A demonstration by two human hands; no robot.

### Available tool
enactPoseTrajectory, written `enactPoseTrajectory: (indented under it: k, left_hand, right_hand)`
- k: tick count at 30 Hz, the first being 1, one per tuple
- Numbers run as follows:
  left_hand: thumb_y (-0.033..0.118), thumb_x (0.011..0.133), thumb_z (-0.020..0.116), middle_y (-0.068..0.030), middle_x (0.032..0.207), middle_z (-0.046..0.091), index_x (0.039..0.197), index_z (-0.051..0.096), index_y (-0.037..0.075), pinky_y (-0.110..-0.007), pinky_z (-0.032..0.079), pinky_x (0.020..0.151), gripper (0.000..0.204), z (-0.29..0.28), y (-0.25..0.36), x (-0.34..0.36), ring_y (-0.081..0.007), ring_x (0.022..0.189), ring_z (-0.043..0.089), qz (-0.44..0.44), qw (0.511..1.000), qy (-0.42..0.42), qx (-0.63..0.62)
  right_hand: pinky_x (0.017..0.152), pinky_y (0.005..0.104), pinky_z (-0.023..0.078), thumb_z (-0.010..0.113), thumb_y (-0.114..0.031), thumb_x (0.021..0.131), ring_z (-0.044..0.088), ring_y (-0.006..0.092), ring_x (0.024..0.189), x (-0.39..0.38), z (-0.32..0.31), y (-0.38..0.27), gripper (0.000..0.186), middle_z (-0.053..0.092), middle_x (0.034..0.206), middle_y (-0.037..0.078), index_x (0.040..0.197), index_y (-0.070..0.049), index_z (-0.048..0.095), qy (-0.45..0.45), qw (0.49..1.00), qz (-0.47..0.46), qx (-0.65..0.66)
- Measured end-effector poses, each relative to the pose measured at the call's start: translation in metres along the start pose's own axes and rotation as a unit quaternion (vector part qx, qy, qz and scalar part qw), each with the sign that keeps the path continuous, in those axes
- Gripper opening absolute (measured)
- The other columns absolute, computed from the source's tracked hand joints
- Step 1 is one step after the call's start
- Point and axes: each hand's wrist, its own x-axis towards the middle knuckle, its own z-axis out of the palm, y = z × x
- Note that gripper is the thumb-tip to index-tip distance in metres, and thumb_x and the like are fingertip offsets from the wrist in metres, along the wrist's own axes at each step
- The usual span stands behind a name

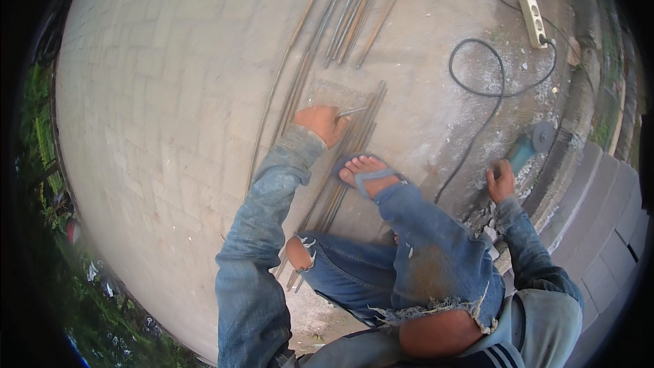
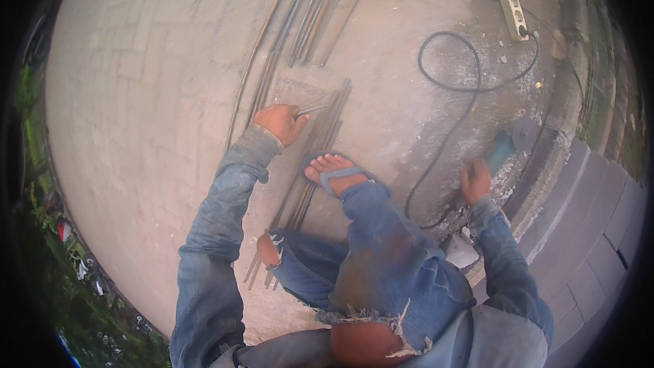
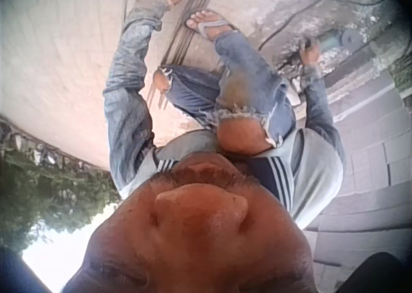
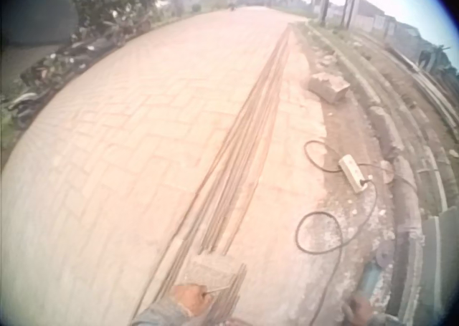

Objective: The person uses an angle grinder to cut several long metal rods laid on a paved surface. They hold the rods with one hand and operate the grinder with the other, producing sparks as the cuts are made. After cutting, the person gathers the cut pieces and arranges them on the ground.

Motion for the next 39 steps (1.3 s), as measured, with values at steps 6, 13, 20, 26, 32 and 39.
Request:
enactPoseTrajectory:
  k: [6,13,20,26,32,39]
  left_hand:
    - [0.023,0.080,0.057,-0.0237,0.103,0.054,0.103,0.057,0.000,-0.042,0.043,0.081,0.033,0.086,-0.041,-0.091,-0.0357,0.098,0.053,-0.149,0.981,0.068,-0.101]
    - [0.015,0.075,0.065,-0.0205,0.105,0.053,0.112,0.057,0.000,-0.042,0.042,0.087,0.040,0.096,-0.072,-0.101,-0.0346,0.101,0.051,-0.217,0.899,0.373,-0.069]
    - [0.018,0.073,0.070,-0.0145,0.098,0.058,0.106,0.061,0.003,-0.041,0.046,0.077,0.037,0.119,-0.130,-0.102,-0.0311,0.091,0.055,-0.238,0.904,0.356,0.008]
    - [0.020,0.073,0.070,-0.0134,0.097,0.058,0.099,0.062,0.004,-0.040,0.045,0.078,0.031,0.131,-0.106,-0.104,-0.0306,0.092,0.054,-0.266,0.883,0.384,0.034]
    - [0.028,0.077,0.067,-0.0116,0.092,0.056,0.097,0.059,0.006,-0.038,0.042,0.082,0.031,0.096,-0.082,-0.088,-0.0265,0.090,0.054,-0.389,0.871,0.284,0.092]
    - [0.015,0.076,0.067,-0.0130,0.086,0.058,0.092,0.058,0.004,-0.041,0.041,0.080,0.021,0.111,-0.080,-0.085,-0.0311,0.087,0.054,-0.399,0.855,0.322,-0.076]
  right_hand:
    - [0.080,0.0405,0.042,0.063,-0.010,0.073,0.053,0.0353,0.090,0.025,0.018,-0.025,0.020,0.055,0.092,0.017,0.091,-0.002,0.057,-0.033,0.998,0.008,0.056]
    - [0.079,0.0400,0.042,0.061,-0.010,0.074,0.054,0.0342,0.090,0.072,0.013,-0.085,0.019,0.056,0.092,0.017,0.092,-0.002,0.057,-0.076,0.993,-0.038,0.082]
    - [0.076,0.0402,0.044,0.060,-0.009,0.074,0.055,0.0351,0.086,0.086,0.020,-0.100,0.020,0.057,0.092,0.018,0.092,0.000,0.057,-0.088,0.988,-0.097,0.085]
    - [0.072,0.0392,0.046,0.062,-0.010,0.074,0.057,0.0323,0.085,0.075,0.036,-0.103,0.019,0.058,0.091,0.017,0.091,-0.002,0.059,-0.101,0.988,-0.081,0.087]
    - [0.065,0.0354,0.047,0.063,-0.010,0.074,0.059,0.0297,0.078,0.070,0.035,-0.101,0.018,0.059,0.088,0.014,0.091,-0.004,0.060,-0.094,0.988,-0.076,0.099]
    - [0.067,0.0367,0.047,0.063,-0.010,0.075,0.059,0.0311,0.079,0.070,0.035,-0.096,0.019,0.060,0.089,0.015,0.092,-0.003,0.059,-0.079,0.989,-0.043,0.115]
